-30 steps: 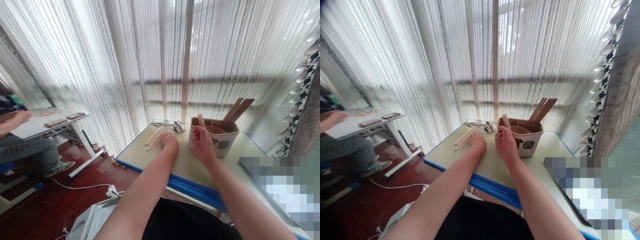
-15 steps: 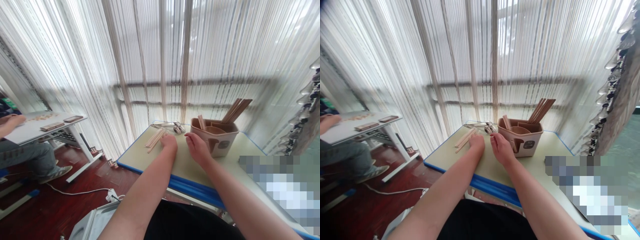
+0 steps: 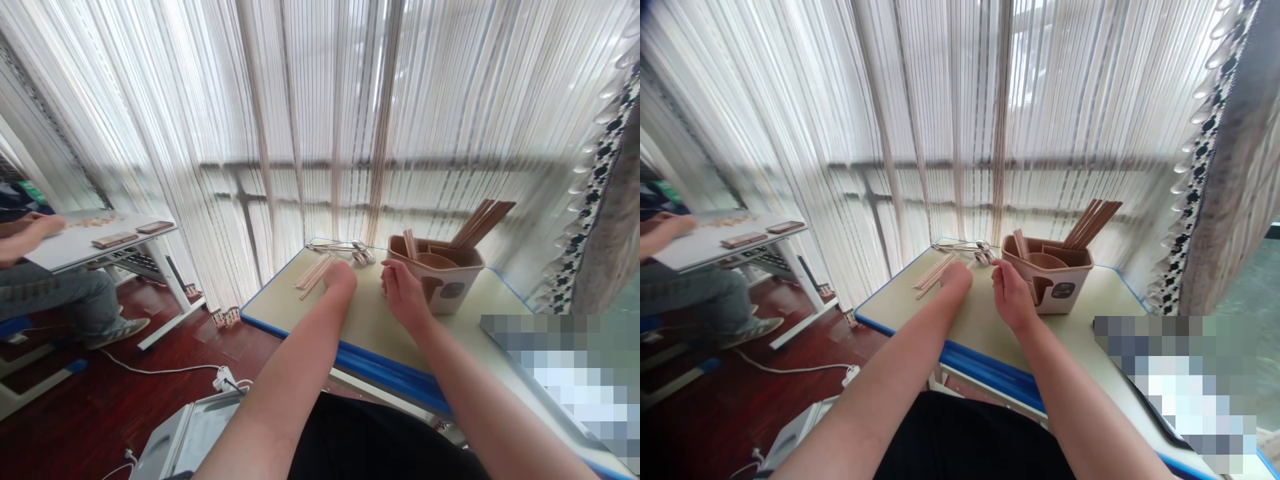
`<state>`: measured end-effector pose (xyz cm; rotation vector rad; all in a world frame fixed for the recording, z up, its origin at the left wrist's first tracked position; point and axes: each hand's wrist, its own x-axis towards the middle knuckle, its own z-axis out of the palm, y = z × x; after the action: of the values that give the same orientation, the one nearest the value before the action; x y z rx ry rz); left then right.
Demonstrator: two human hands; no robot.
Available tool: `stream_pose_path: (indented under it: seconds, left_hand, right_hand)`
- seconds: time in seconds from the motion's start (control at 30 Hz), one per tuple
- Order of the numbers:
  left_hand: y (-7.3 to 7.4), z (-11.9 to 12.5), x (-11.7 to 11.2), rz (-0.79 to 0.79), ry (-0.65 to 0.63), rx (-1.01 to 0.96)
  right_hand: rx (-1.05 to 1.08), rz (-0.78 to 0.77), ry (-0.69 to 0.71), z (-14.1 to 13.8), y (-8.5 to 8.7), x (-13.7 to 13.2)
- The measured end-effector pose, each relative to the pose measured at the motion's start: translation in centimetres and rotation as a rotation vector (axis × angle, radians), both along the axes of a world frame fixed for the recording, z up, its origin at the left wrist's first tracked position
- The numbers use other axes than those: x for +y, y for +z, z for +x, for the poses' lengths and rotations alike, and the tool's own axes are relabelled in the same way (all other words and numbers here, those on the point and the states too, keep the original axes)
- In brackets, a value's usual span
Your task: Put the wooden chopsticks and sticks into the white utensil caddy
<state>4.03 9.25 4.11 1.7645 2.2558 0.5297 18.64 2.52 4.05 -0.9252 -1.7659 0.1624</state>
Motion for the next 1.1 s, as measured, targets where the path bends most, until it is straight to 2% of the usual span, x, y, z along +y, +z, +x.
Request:
stream_pose_path:
  seconds: [0.17, 0.27, 0.4, 0.5, 0.67, 0.73, 0.83, 0.93, 1.1]
  left_hand:
    - [1.0, -0.7, -0.2, 0.283, -0.019, -0.262]
    - [1.3, -0.9, 0.0, 0.369, -0.018, -0.371]
    - [1.6, -0.7, 0.1, 0.411, -0.065, -0.818]
    - [2.3, -0.2, -0.3, 0.377, -0.162, -1.054]
    - [3.3, 0.2, -1.3, 0.295, -0.542, -1.594]
    - [3.4, 0.2, -1.5, 0.255, -0.602, -1.745]
    - [3.4, 0.1, -1.4, 0.217, -0.581, -1.839]
    - [3.3, 0.1, -1.2, 0.175, -0.569, -1.847]
    - [3.0, 0.3, -1.0, 0.18, -0.54, -1.821]
  right_hand:
    - [0.026, 0.053, -0.039, 0.3, -0.1, 0.5]
    - [-0.034, 0.065, -0.055, 0.3, 0.0, 0.4]
    - [-0.088, 0.069, -0.065, 0.1, 0.4, 0.1]
    - [-0.095, 0.077, -0.068, -0.1, 0.8, -0.2]
    - [-0.067, 0.175, 0.01, -0.1, 1.5, -1.0]
    - [-0.069, 0.216, 0.043, 0.1, 1.7, -1.3]
    - [-0.119, 0.24, 0.104, 0.3, 1.9, -1.5]
    - [-0.192, 0.274, 0.141, 0.4, 2.0, -1.5]
    - [-0.21, 0.402, 0.066, 0.3, 2.3, -1.4]
